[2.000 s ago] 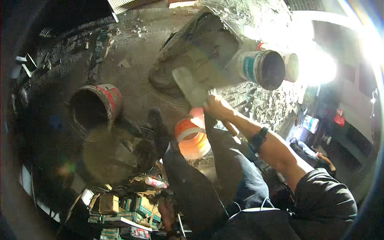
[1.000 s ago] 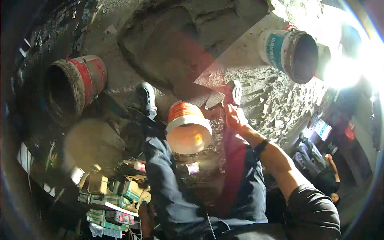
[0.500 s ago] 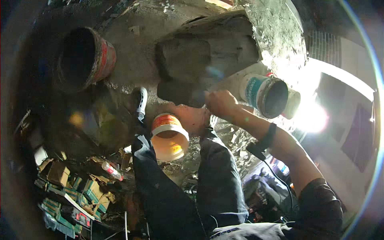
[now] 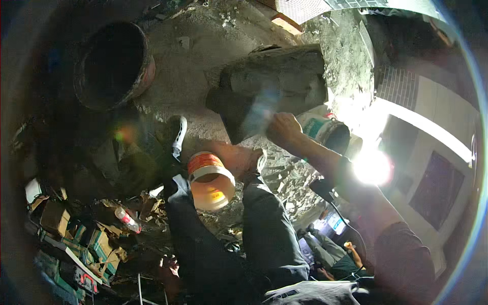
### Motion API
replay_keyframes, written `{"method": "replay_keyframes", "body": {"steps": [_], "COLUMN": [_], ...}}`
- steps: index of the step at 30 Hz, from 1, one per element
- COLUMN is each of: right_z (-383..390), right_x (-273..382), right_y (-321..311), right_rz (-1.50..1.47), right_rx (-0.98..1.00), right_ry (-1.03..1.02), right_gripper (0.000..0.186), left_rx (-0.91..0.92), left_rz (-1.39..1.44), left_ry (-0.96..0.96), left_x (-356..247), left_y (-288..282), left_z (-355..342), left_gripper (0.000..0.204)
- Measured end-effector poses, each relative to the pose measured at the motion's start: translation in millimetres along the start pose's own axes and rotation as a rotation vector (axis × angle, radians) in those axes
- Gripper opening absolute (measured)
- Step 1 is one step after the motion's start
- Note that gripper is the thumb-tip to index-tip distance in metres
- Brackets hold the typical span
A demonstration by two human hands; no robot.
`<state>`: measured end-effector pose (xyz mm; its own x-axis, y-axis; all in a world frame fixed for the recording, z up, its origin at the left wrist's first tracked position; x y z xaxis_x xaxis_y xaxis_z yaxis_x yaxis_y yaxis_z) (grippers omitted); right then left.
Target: Applying mortar/adhesive to a large tile and preparing it for installation.
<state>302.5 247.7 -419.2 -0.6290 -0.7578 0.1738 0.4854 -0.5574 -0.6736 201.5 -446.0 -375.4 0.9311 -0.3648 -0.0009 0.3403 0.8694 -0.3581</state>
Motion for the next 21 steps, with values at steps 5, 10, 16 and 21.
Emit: {"method": "replay_keyframes", "body": {"steps": [5, 10, 16, 21], "right_z": [-29.4, 5.0, -20.0, -135.1], "right_x": [39.4, 30.7, -41.5, 7.5], "right_y": [67.3, 39.6, -4.8, -67.0], "right_rz": [-0.016, 0.037, 0.556, 0.419], "right_rx": [0.094, 0.046, -0.232, -0.309], "right_ry": [-0.139, -0.184, -0.366, -0.168], "right_gripper": [0.02, 0.017, 0.017, 0.017], "left_rx": [0.0, -0.081, -0.061, -0.054], "left_rz": [-0.023, 0.0, -0.095, -0.208], "left_ry": [0.019, -0.037, -0.039, -0.015], "left_x": [-14.1, -7.4, -20.8, -33.8], "left_y": [6.8, -17.1, -3.1, -15.5], "left_z": [0.2, 5.6, 11.1, 4.3], "left_gripper": [0.066, 0.063, 0.064, 0.057]}}
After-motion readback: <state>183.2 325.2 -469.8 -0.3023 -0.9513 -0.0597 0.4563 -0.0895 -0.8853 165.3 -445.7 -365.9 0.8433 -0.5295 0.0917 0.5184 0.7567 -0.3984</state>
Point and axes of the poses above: each hand's wrist, its own z-axis away from the middle knuckle, its own y-axis out of the palm, x = y × z, the point moved 2 cm from there along -z, towards the middle knuckle, and after that the axes turned 6 degrees about -z, right-handed, at the moved point
